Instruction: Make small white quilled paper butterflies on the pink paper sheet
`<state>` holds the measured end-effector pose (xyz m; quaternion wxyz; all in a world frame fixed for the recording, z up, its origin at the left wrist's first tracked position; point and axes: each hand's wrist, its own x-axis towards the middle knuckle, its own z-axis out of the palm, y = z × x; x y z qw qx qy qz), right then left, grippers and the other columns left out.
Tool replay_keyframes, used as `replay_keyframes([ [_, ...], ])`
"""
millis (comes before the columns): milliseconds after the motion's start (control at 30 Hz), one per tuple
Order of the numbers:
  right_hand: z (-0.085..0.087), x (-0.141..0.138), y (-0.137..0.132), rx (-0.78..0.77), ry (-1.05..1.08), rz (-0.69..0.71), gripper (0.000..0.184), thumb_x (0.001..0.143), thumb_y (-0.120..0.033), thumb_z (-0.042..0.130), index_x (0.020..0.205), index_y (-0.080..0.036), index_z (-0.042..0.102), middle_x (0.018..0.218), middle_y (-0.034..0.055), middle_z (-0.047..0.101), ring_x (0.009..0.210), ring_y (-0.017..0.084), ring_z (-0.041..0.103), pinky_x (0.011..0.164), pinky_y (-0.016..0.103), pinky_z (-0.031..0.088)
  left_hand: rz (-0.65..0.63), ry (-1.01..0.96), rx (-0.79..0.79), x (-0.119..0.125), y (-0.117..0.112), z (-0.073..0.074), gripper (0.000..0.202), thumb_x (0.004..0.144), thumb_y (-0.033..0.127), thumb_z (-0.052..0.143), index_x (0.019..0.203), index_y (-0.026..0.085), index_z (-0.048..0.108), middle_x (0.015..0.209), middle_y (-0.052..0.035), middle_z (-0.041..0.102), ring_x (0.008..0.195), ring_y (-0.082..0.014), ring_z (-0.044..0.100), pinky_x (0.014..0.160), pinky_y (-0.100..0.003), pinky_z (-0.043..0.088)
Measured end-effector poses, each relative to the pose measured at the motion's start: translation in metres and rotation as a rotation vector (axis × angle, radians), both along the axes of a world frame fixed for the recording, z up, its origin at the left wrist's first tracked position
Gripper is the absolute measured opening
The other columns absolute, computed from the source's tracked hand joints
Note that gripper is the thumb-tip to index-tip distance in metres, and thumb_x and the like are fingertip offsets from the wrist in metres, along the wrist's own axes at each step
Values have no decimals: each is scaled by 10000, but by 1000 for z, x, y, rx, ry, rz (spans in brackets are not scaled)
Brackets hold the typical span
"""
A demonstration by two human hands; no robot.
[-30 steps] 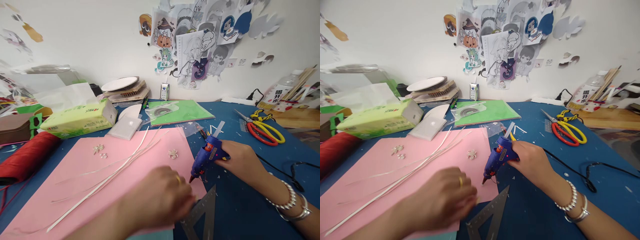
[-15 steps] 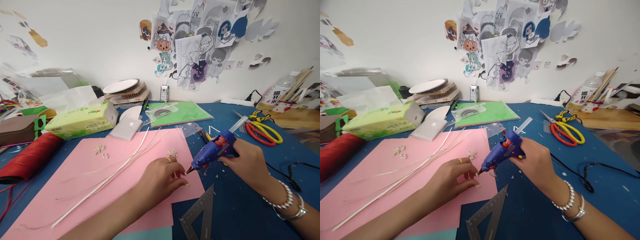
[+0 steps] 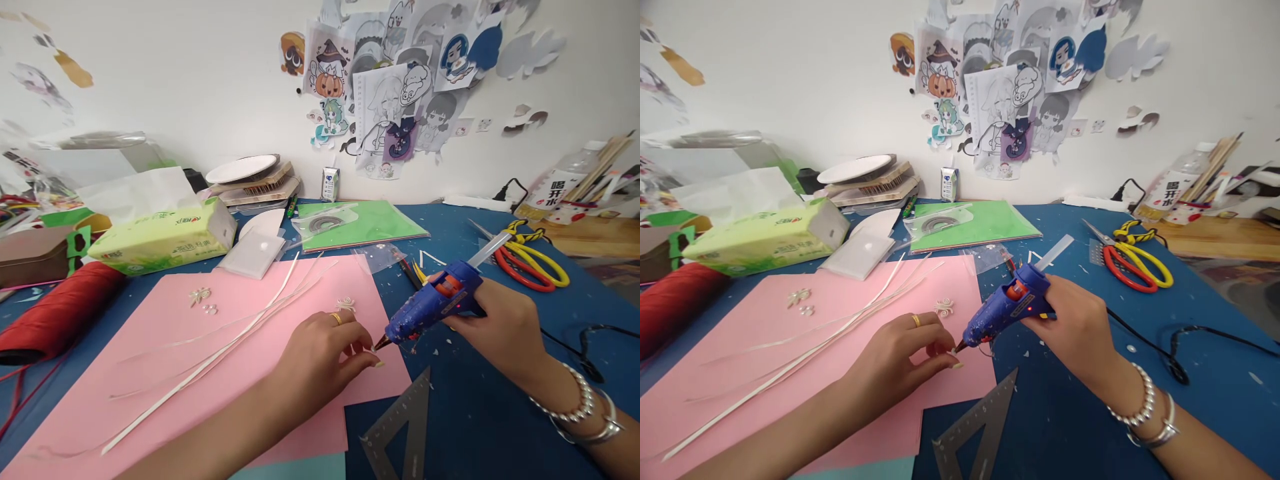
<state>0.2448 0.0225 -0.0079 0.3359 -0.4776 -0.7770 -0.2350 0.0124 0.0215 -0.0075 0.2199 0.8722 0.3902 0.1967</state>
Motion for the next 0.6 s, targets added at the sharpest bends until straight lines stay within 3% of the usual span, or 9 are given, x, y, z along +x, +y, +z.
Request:
replay_keyframes([
  [600,1,-1,-2,-55,14,-25,215,803,-333,426,659,-191,500,448,-3,437,388,145,435,385,254,282,-2,-27,62,0,0,0,83,770,239,550,744,179,600,663,3,580,588,-116,520,529,-227,380],
])
